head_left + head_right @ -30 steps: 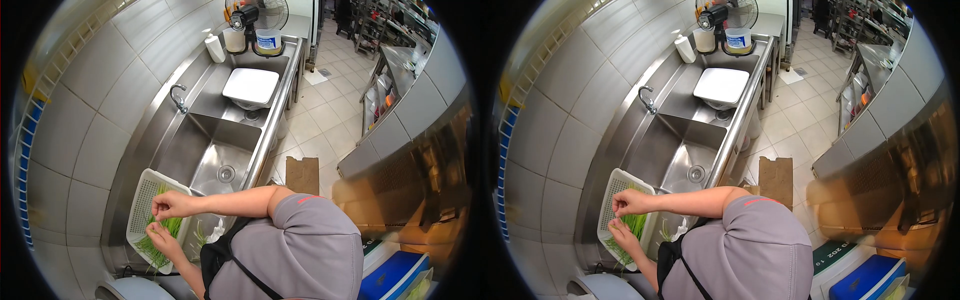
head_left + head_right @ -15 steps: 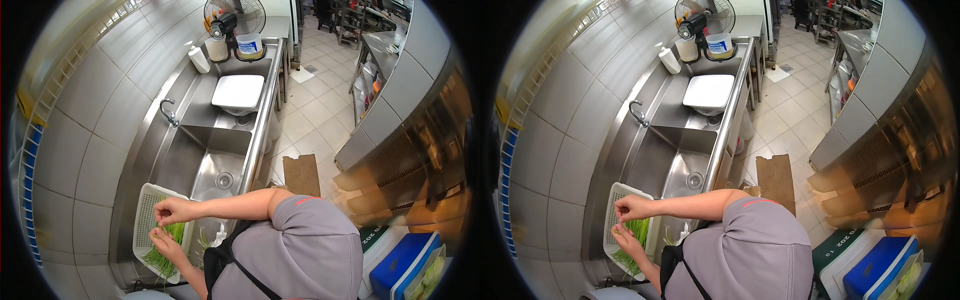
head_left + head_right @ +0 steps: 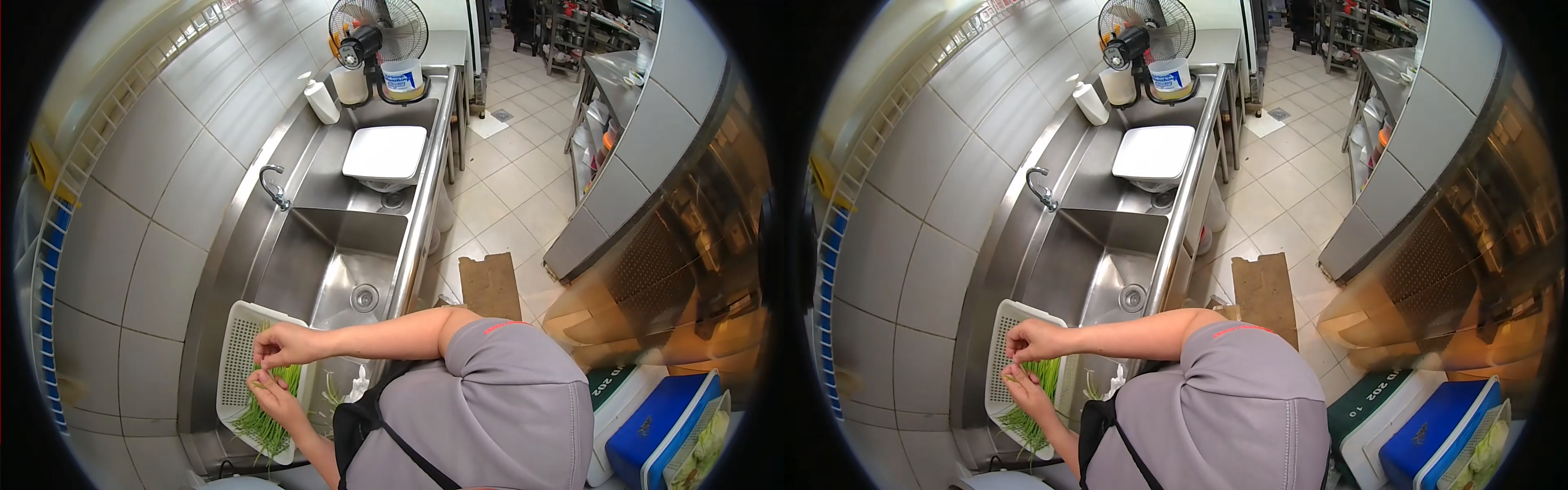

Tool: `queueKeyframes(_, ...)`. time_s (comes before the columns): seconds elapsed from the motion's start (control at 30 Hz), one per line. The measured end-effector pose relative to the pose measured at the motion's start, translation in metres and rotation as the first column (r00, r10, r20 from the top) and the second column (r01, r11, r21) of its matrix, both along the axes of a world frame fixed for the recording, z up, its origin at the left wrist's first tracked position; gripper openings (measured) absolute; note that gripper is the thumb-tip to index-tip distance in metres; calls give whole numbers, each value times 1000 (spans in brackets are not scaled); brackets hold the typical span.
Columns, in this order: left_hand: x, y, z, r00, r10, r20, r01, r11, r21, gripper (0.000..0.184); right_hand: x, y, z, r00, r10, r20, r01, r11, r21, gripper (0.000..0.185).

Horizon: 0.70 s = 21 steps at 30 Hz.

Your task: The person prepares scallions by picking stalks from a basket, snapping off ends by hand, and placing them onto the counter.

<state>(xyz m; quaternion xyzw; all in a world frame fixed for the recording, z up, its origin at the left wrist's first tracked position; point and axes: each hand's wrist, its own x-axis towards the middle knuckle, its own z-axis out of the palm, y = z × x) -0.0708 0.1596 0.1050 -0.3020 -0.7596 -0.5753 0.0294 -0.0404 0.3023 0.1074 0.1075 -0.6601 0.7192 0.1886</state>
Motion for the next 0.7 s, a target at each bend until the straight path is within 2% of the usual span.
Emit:
queueKeyframes(0.3,0,0,2,997,-4,74,1,999,44,23,5,-1,6,1000,-4,-2,4,999,44,10)
queueKeyframes(0.47,1,-1,2,1000,0,31,1,1000,-16,23,9,-5,5,997,-36,-74,38,999,30,8)
queueKeyframes(0.7,7,1,6,1000,-10,-5,10,1000,-27,24,11,-2,5,998,-29,-56,32,998,59,10)
